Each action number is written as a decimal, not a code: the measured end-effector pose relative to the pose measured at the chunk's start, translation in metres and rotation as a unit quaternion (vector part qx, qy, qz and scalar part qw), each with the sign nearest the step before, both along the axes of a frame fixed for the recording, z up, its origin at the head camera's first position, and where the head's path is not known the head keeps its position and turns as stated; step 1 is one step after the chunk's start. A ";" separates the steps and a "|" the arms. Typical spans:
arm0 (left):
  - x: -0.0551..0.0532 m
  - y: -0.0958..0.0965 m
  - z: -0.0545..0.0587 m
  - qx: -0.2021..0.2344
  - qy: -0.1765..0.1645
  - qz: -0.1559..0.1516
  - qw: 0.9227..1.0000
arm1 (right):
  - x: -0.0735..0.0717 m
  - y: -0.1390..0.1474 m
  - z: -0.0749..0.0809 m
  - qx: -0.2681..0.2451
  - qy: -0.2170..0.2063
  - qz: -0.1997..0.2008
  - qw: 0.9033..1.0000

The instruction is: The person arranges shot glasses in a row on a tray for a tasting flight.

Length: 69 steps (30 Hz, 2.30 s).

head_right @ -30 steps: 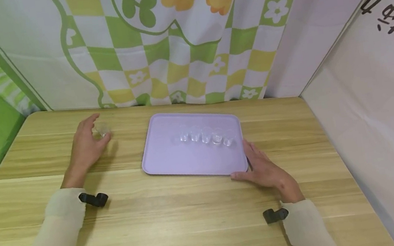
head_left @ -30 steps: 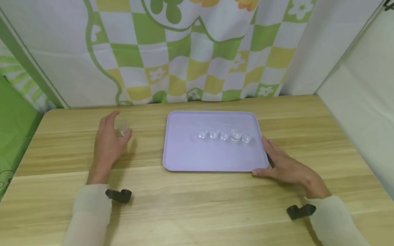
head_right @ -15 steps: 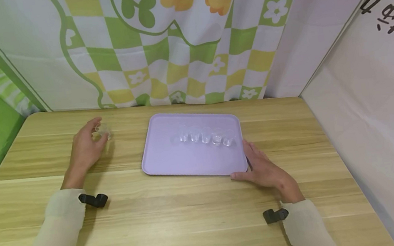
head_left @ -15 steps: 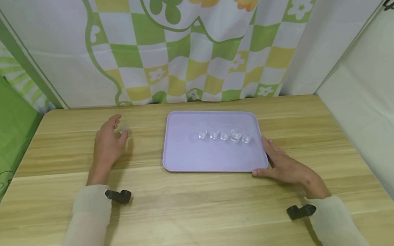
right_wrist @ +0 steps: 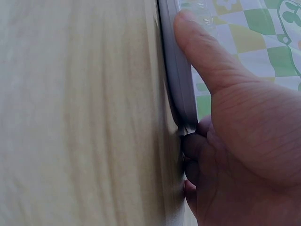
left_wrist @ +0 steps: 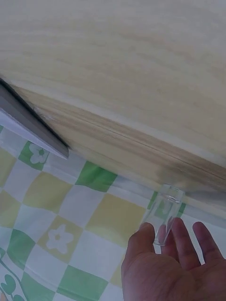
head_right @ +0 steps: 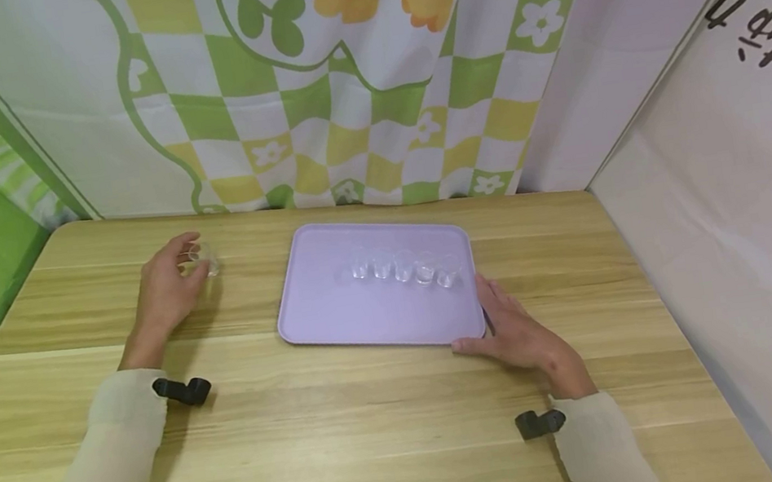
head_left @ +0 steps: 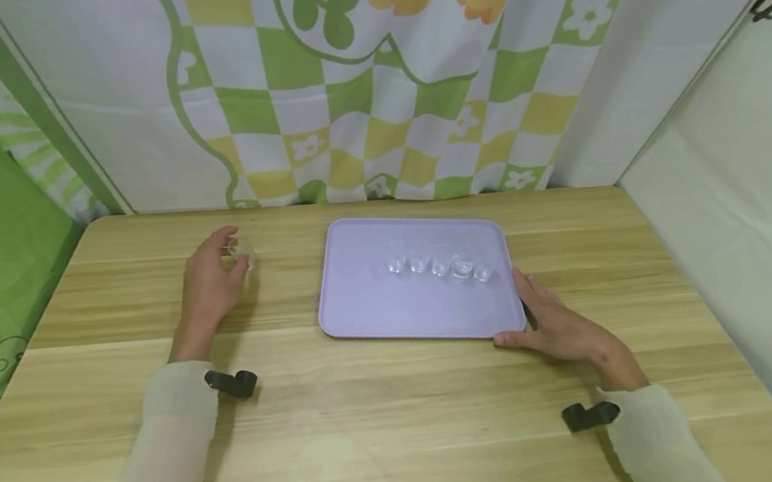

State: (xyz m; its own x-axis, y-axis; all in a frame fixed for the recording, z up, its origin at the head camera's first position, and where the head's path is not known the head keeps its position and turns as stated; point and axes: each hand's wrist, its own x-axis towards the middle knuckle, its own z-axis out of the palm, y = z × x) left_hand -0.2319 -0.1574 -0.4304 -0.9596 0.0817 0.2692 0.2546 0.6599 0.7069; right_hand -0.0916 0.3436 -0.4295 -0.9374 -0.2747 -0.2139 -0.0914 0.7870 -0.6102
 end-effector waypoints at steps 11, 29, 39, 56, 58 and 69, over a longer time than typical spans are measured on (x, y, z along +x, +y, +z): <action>-0.002 0.010 0.003 0.040 0.006 -0.019 0.999 | 0.002 0.000 -0.001 -0.014 0.005 0.004 1.000; 0.009 0.048 0.011 0.062 0.020 -0.079 0.995 | 0.002 0.000 -0.002 -0.009 0.003 0.006 1.000; 0.012 0.074 0.013 0.054 0.011 -0.108 0.993 | 0.002 -0.001 -0.001 -0.002 0.000 0.004 1.000; 0.009 0.113 0.016 0.007 0.021 -0.140 0.990 | 0.001 -0.001 0.004 0.007 0.005 0.008 1.000; 0.008 0.117 0.016 0.006 0.018 -0.143 0.990 | 0.000 -0.001 0.003 0.006 0.007 0.009 1.000; 0.005 0.131 0.013 0.000 0.009 -0.151 0.988 | -0.001 0.001 0.002 0.000 0.013 0.013 1.000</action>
